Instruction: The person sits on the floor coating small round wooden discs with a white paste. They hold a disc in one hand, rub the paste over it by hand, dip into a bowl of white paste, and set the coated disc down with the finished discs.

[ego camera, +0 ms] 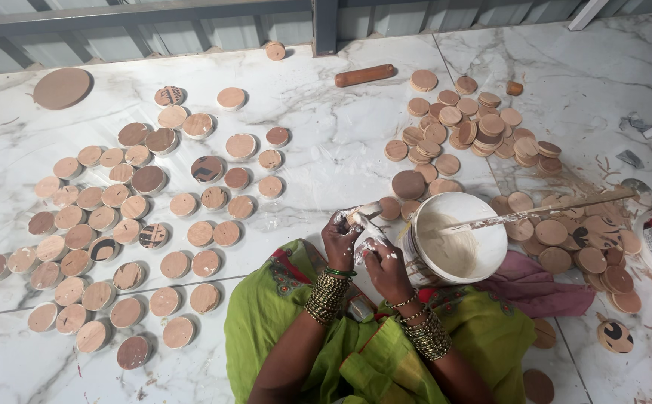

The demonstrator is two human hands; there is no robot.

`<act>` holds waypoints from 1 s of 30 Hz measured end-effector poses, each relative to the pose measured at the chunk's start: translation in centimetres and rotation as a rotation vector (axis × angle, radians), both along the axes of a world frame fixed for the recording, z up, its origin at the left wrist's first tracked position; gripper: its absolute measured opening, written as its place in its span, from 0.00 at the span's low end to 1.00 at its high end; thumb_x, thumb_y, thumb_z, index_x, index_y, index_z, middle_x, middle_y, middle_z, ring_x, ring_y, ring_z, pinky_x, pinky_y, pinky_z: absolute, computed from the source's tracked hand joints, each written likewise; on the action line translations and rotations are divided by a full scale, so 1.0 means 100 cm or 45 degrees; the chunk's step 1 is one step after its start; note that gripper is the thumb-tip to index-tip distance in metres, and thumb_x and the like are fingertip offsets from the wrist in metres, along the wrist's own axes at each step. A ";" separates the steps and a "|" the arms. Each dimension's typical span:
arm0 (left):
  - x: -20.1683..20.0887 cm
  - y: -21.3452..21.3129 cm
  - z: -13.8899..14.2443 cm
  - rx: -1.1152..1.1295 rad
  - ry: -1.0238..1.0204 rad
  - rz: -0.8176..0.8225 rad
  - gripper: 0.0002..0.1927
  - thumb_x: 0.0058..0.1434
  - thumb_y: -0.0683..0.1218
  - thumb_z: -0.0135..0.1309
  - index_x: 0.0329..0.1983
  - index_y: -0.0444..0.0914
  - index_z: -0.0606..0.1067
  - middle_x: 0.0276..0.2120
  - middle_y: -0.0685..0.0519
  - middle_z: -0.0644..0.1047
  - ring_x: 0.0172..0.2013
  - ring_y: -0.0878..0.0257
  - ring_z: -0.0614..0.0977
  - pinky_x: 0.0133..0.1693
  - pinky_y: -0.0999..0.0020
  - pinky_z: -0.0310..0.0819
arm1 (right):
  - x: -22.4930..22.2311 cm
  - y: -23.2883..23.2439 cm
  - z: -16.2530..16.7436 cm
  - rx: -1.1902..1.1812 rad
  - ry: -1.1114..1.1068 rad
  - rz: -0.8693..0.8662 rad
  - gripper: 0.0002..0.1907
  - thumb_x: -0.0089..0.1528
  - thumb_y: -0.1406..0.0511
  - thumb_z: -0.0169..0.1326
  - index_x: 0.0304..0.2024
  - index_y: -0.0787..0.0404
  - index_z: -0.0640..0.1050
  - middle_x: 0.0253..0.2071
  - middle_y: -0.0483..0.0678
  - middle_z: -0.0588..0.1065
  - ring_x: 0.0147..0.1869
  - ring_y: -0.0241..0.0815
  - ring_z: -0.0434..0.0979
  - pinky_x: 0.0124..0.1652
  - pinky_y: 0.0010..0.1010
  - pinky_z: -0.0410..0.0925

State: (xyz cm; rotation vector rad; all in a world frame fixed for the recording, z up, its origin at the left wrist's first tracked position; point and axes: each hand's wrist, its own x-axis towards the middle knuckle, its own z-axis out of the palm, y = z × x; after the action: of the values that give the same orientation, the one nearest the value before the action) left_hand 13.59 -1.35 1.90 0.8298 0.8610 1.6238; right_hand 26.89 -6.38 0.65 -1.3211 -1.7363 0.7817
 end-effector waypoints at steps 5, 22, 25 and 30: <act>0.001 0.000 0.004 0.021 0.018 0.002 0.17 0.57 0.30 0.62 0.49 0.29 0.77 0.43 0.49 0.83 0.42 0.67 0.83 0.46 0.71 0.80 | 0.007 0.005 0.033 -0.400 0.858 0.031 0.29 0.65 0.67 0.51 0.68 0.72 0.65 0.30 0.45 0.75 0.24 0.28 0.66 0.23 0.22 0.61; 0.002 0.000 0.005 0.112 0.165 0.060 0.18 0.57 0.31 0.63 0.51 0.30 0.76 0.45 0.52 0.81 0.46 0.67 0.82 0.50 0.70 0.79 | 0.010 0.004 0.018 -0.402 0.609 -0.022 0.17 0.66 0.67 0.51 0.54 0.73 0.72 0.27 0.43 0.73 0.25 0.29 0.68 0.25 0.24 0.63; 0.003 -0.001 0.008 0.171 0.188 0.065 0.18 0.56 0.31 0.64 0.51 0.30 0.77 0.46 0.52 0.80 0.48 0.67 0.81 0.52 0.69 0.78 | 0.012 0.010 0.019 -0.404 0.684 -0.022 0.18 0.65 0.67 0.51 0.54 0.73 0.70 0.30 0.44 0.74 0.25 0.30 0.67 0.25 0.26 0.63; 0.001 -0.002 0.004 0.198 0.272 0.117 0.19 0.55 0.30 0.63 0.50 0.31 0.77 0.44 0.52 0.80 0.47 0.66 0.82 0.53 0.69 0.79 | 0.001 0.006 0.030 0.068 -0.116 -0.030 0.15 0.65 0.64 0.54 0.47 0.72 0.77 0.28 0.55 0.78 0.27 0.40 0.78 0.29 0.32 0.70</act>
State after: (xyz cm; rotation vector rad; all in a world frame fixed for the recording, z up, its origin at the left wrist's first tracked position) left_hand 13.68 -1.52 2.34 1.1018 0.9415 1.7199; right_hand 26.99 -5.78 3.65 -1.3570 -1.7971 0.6669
